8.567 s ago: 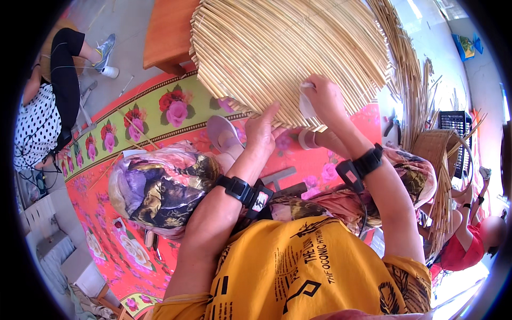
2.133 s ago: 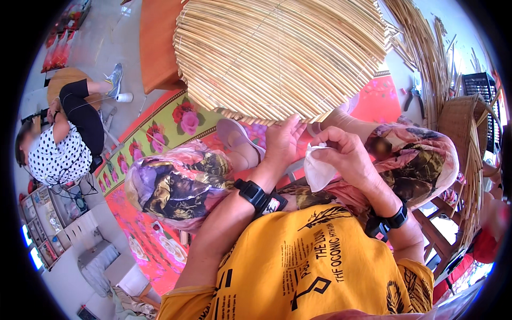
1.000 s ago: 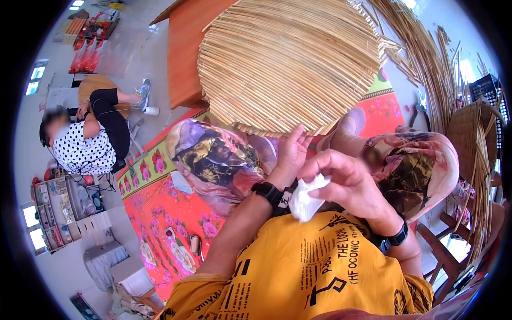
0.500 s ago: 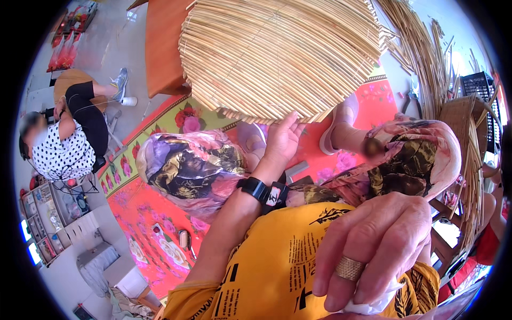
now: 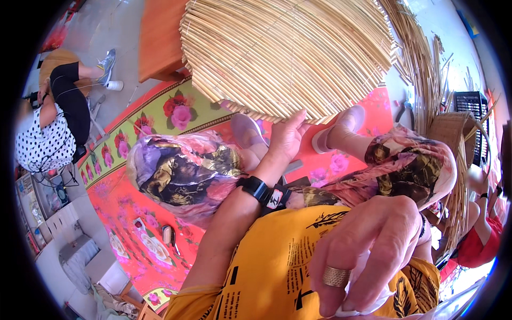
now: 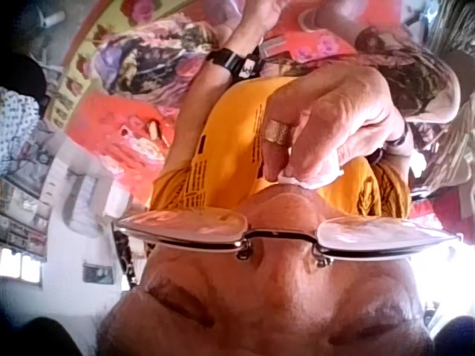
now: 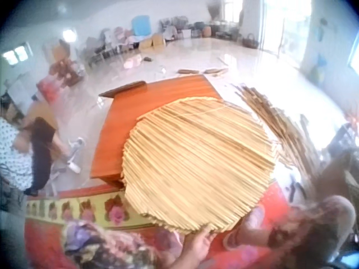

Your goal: The person sews a circular mat made of dried straw-like material by hand using a needle and thread, occasionally using a small white cloth to wipe the surface. They rotate the mat and work around the perimeter, securing the strands together.

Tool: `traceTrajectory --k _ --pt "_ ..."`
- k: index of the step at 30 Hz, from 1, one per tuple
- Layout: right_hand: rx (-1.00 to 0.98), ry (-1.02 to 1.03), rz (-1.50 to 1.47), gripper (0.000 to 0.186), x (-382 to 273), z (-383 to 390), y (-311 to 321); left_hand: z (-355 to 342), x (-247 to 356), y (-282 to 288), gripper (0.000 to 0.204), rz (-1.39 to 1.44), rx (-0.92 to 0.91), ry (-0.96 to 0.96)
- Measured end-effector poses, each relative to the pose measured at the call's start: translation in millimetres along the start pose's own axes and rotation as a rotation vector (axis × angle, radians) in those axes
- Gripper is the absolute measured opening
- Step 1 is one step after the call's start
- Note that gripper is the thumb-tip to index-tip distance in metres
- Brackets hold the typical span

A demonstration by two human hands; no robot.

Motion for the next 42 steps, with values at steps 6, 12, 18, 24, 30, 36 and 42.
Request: traceTrajectory --k 6,12,18,24,30,36,42 --pt "0.601 -0.437 0.879 0.015 2 28 90 5 4 -4 0.034 -0.089 0.145 -0.010" --pt "0.923 -0.556 1.496 0.017 24 73 221 3 -2 -6 0.029 -0.002 0.129 -0.007" --pt "0.871 -0.501 1.731 0.017 31 55 238 2 -2 -5 0.036 0.025 0.158 0.013" --pt "0.719 -0.470 1.873 0.014 37 36 248 5 0 -3 0.037 0.001 0.186 0.031" --pt "0.738 -0.540 1.935 0.016 36 53 239 2 -6 1 0.038 0.043 0.184 0.059" --pt "0.746 -0.546 1.896 0.015 36 35 237 8 -2 -2 0.037 0.055 0.186 0.017" --pt "0.743 -0.538 1.938 0.015 36 49 235 7 -5 -5 0.033 0.051 0.164 0.046"
Point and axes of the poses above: each hand's wrist, its own z-axis away from the middle knuckle, its own y-axis out of the back of the hand, x = y × z, the point moved 6 cm from there along -z, towards the middle knuckle, and after that the axes turned 2 degrees about z, right-handed, at the moved point
